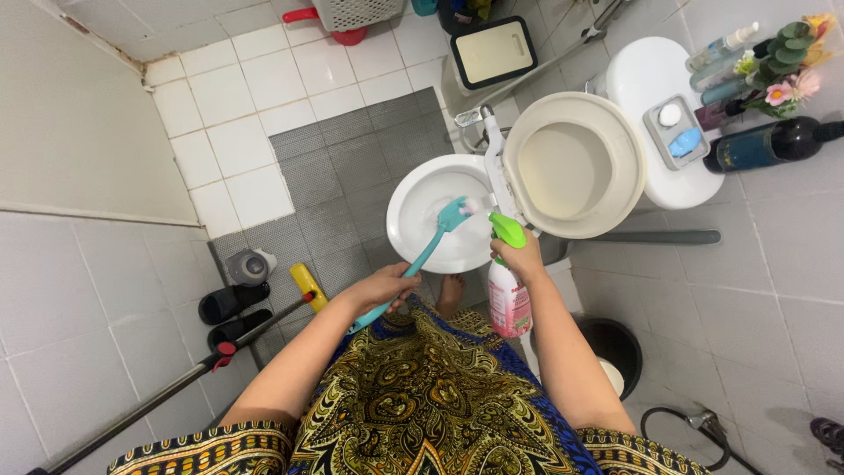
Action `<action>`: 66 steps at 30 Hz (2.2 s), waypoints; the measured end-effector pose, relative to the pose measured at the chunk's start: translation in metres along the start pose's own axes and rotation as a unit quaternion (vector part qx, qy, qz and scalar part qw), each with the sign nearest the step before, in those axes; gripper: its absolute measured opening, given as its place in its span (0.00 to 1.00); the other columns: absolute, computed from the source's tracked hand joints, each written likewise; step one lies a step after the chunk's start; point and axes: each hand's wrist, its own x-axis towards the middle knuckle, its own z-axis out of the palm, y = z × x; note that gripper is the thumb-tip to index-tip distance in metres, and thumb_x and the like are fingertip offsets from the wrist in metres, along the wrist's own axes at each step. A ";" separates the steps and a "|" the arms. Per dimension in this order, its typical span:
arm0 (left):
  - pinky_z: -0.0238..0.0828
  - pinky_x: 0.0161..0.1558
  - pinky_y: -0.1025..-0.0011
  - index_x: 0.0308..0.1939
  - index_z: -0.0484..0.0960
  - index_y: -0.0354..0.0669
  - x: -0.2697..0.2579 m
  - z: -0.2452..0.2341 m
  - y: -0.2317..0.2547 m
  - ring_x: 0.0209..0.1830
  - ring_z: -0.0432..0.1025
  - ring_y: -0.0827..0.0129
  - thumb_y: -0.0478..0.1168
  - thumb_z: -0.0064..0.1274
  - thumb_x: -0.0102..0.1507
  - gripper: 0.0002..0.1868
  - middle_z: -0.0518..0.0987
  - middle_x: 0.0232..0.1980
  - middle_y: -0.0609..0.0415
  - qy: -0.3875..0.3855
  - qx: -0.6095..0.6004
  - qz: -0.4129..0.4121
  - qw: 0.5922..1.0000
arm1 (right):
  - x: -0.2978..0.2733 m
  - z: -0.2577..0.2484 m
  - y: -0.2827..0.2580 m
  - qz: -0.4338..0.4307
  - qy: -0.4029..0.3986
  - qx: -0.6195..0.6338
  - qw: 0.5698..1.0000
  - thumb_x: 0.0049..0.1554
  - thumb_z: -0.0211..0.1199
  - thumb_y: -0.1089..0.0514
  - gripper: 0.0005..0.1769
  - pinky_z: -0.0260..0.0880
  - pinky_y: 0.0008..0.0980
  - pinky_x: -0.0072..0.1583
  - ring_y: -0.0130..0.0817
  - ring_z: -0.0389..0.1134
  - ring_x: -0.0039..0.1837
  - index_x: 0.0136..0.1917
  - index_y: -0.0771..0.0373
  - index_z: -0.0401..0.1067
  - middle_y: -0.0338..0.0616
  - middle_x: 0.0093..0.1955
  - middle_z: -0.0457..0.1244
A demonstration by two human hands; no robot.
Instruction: The person sprays cleaner into the toilet bowl and scrubs the bowl with a toilet brush. They then spray the seat, lid, tank and surrounding wall, wipe these surfaces with a blue cloth, and pour water over the lid and seat using a plastic scoop to rinse.
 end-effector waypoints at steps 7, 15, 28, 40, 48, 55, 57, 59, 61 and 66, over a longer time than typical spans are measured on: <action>0.60 0.19 0.77 0.52 0.70 0.42 -0.001 0.001 -0.006 0.18 0.61 0.79 0.46 0.47 0.70 0.13 0.65 0.24 0.64 0.009 -0.010 0.008 1.000 | 0.001 0.002 -0.006 0.000 0.013 0.006 1.000 0.48 0.66 0.62 0.14 0.74 0.33 0.43 0.33 0.75 0.39 0.48 0.69 0.76 0.46 0.38 0.71; 0.62 0.20 0.74 0.55 0.71 0.38 0.006 -0.003 -0.024 0.20 0.63 0.77 0.50 0.48 0.70 0.19 0.67 0.25 0.63 0.013 -0.052 0.020 0.998 | -0.004 -0.056 -0.060 -0.204 0.137 -0.025 0.969 0.52 0.72 0.60 0.18 0.69 0.32 0.46 0.31 0.68 0.42 0.54 0.67 0.74 0.45 0.42 0.67; 0.66 0.20 0.74 0.70 0.68 0.43 0.051 0.020 -0.053 0.19 0.66 0.75 0.51 0.46 0.69 0.27 0.71 0.29 0.58 0.079 -0.219 -0.014 0.972 | 0.247 -0.254 -0.144 -0.451 0.386 0.090 0.800 0.65 0.77 0.64 0.37 0.73 0.34 0.65 0.34 0.68 0.60 0.76 0.66 0.56 0.45 0.59 0.65; 0.72 0.38 0.71 0.56 0.79 0.36 0.115 0.034 -0.058 0.32 0.72 0.72 0.49 0.48 0.71 0.19 0.77 0.33 0.57 0.092 -0.275 0.042 0.956 | 0.190 -0.247 -0.098 -0.440 0.417 -0.069 0.792 0.58 0.75 0.68 0.61 0.53 0.41 0.83 0.46 0.51 0.81 0.87 0.55 0.33 0.51 0.82 0.43; 0.72 0.41 0.68 0.49 0.81 0.35 0.160 0.034 -0.053 0.36 0.73 0.68 0.51 0.59 0.64 0.22 0.81 0.39 0.53 0.068 -0.306 -0.033 0.949 | -0.054 0.063 0.007 0.277 -0.168 0.086 0.942 0.61 0.60 0.42 0.27 0.76 0.42 0.51 0.38 0.70 0.51 0.63 0.63 0.61 0.45 0.49 0.65; 0.67 0.53 0.63 0.60 0.80 0.26 0.207 0.007 -0.095 0.49 0.72 0.60 0.60 0.58 0.64 0.37 0.80 0.49 0.44 0.109 -0.171 0.012 0.979 | -0.008 0.129 0.095 0.262 -0.208 0.546 0.768 0.67 0.56 0.58 0.10 0.55 0.24 0.29 0.24 0.57 0.31 0.52 0.65 0.59 0.38 0.36 0.58; 0.64 0.62 0.63 0.65 0.76 0.27 0.204 -0.009 -0.106 0.61 0.71 0.60 0.62 0.55 0.64 0.41 0.78 0.58 0.44 0.135 -0.140 0.018 0.981 | 0.024 0.145 0.125 0.349 -0.132 0.529 0.762 0.65 0.54 0.55 0.07 0.48 0.23 0.27 0.23 0.51 0.28 0.52 0.60 0.62 0.37 0.33 0.56; 0.56 0.68 0.60 0.70 0.71 0.29 0.188 -0.031 -0.117 0.69 0.63 0.59 0.64 0.53 0.66 0.43 0.72 0.66 0.45 0.142 -0.105 0.006 0.984 | 0.066 0.164 0.147 0.385 -0.090 0.524 0.754 0.64 0.52 0.53 0.08 0.45 0.22 0.26 0.23 0.48 0.26 0.52 0.58 0.63 0.36 0.31 0.54; 0.61 0.67 0.62 0.68 0.75 0.35 0.161 -0.052 -0.131 0.66 0.69 0.58 0.63 0.53 0.63 0.40 0.78 0.62 0.46 0.150 -0.116 -0.016 0.982 | 0.108 0.176 0.159 0.376 -0.079 0.535 0.753 0.65 0.50 0.51 0.10 0.45 0.23 0.26 0.23 0.47 0.26 0.52 0.59 0.62 0.36 0.31 0.53; 0.64 0.50 0.65 0.64 0.77 0.42 0.104 -0.095 -0.174 0.43 0.67 0.67 0.60 0.52 0.65 0.32 0.75 0.44 0.56 0.208 -0.143 -0.110 0.961 | 0.190 0.172 0.147 0.295 -0.009 0.599 0.744 0.66 0.55 0.54 0.09 0.48 0.24 0.26 0.22 0.48 0.26 0.49 0.62 0.63 0.35 0.32 0.55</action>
